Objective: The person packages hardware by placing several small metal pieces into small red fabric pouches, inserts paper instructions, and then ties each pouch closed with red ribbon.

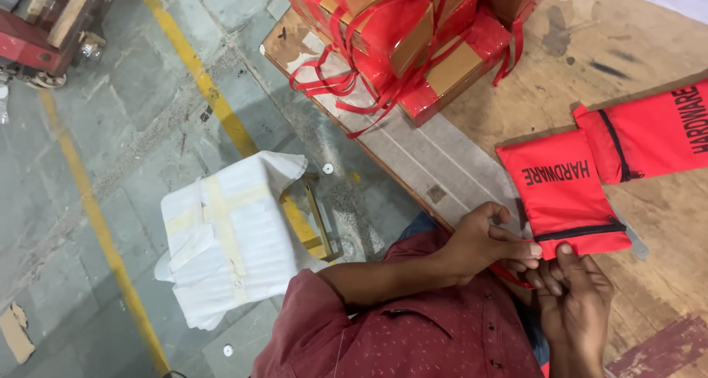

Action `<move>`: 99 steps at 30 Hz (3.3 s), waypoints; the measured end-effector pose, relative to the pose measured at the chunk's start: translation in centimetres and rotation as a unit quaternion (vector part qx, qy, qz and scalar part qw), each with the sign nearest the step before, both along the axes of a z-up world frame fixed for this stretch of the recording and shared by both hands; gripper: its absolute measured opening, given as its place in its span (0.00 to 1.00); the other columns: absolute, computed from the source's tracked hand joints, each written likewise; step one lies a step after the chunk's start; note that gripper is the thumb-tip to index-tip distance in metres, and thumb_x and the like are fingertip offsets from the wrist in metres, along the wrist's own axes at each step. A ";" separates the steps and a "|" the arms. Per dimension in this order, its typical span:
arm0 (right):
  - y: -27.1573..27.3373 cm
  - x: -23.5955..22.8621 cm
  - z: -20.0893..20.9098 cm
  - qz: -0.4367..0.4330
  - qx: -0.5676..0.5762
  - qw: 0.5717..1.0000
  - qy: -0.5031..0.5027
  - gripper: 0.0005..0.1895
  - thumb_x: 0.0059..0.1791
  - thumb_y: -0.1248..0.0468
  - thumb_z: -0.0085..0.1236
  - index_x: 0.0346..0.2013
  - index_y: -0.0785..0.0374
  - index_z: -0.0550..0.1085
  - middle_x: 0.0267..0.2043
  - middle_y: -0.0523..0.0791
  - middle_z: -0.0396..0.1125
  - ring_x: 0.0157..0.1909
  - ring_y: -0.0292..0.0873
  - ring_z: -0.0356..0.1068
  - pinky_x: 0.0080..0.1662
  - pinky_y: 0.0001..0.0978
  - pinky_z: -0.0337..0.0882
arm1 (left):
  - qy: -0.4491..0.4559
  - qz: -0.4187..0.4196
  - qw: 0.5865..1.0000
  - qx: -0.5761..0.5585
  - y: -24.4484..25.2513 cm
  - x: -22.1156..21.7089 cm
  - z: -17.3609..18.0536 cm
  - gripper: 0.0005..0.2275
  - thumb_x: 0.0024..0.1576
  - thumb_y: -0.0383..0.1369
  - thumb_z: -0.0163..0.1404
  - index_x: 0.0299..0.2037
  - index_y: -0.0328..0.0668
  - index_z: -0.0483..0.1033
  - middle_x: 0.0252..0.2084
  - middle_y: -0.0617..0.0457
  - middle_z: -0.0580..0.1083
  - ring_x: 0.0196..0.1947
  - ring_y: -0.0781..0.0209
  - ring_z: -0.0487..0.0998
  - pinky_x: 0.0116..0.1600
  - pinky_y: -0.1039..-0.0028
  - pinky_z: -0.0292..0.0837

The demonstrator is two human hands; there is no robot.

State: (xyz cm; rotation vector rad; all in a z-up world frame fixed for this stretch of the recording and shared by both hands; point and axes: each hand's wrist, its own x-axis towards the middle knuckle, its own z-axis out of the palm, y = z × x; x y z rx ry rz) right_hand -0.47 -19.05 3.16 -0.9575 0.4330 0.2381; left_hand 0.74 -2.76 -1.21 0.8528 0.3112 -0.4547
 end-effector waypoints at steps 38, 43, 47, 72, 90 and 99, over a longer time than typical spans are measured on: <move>0.5 1.3 -2.1 -0.005 0.057 0.998 0.036 0.10 0.60 0.65 0.51 0.34 0.58 0.65 0.25 0.35 0.50 0.25 0.32 0.49 0.35 0.29 0.57 | -0.086 0.000 0.992 0.094 0.6 -0.4 -0.7 0.11 0.61 0.29 0.60 0.50 0.32 0.75 0.38 0.53 0.78 0.35 0.69 0.78 0.40 0.78 0.77; 0.6 1.0 -1.2 -0.009 0.042 0.998 0.039 0.12 0.59 0.65 0.51 0.32 0.59 0.64 0.23 0.35 0.48 0.24 0.32 0.47 0.35 0.31 0.59 | -0.104 0.007 0.991 0.087 0.5 -0.7 -0.6 0.07 0.63 0.26 0.57 0.48 0.33 0.75 0.38 0.52 0.78 0.37 0.67 0.79 0.43 0.76 0.78; 1.3 1.7 0.4 -0.022 0.032 0.997 0.071 0.07 0.57 0.64 0.51 0.35 0.60 0.67 0.23 0.35 0.50 0.24 0.31 0.48 0.33 0.29 0.57 | -0.059 0.029 0.997 0.042 0.7 -0.3 -0.1 0.06 0.62 0.26 0.57 0.46 0.33 0.75 0.38 0.52 0.77 0.36 0.66 0.80 0.42 0.74 0.79; 0.4 0.7 -0.3 -0.018 0.116 0.991 0.058 0.13 0.59 0.65 0.54 0.30 0.61 0.68 0.24 0.37 0.56 0.23 0.31 0.53 0.31 0.27 0.59 | -0.028 0.024 0.999 0.004 1.1 -1.0 0.7 0.11 0.63 0.30 0.56 0.52 0.32 0.72 0.42 0.48 0.79 0.42 0.62 0.82 0.47 0.74 0.80; 0.6 0.9 -0.2 -0.016 0.108 0.992 0.065 0.07 0.59 0.65 0.54 0.38 0.65 0.71 0.24 0.37 0.56 0.22 0.30 0.54 0.31 0.28 0.61 | -0.018 -0.014 1.000 0.017 1.3 -0.7 0.2 0.11 0.65 0.34 0.55 0.48 0.33 0.75 0.39 0.52 0.78 0.39 0.65 0.80 0.44 0.76 0.77; 0.4 0.7 -0.7 -0.020 0.118 0.990 0.071 0.10 0.59 0.65 0.55 0.34 0.62 0.69 0.23 0.37 0.54 0.23 0.31 0.52 0.31 0.29 0.59 | 0.008 -0.031 0.998 0.047 1.6 -0.4 0.2 0.11 0.64 0.34 0.55 0.49 0.32 0.76 0.38 0.52 0.77 0.37 0.65 0.80 0.42 0.76 0.78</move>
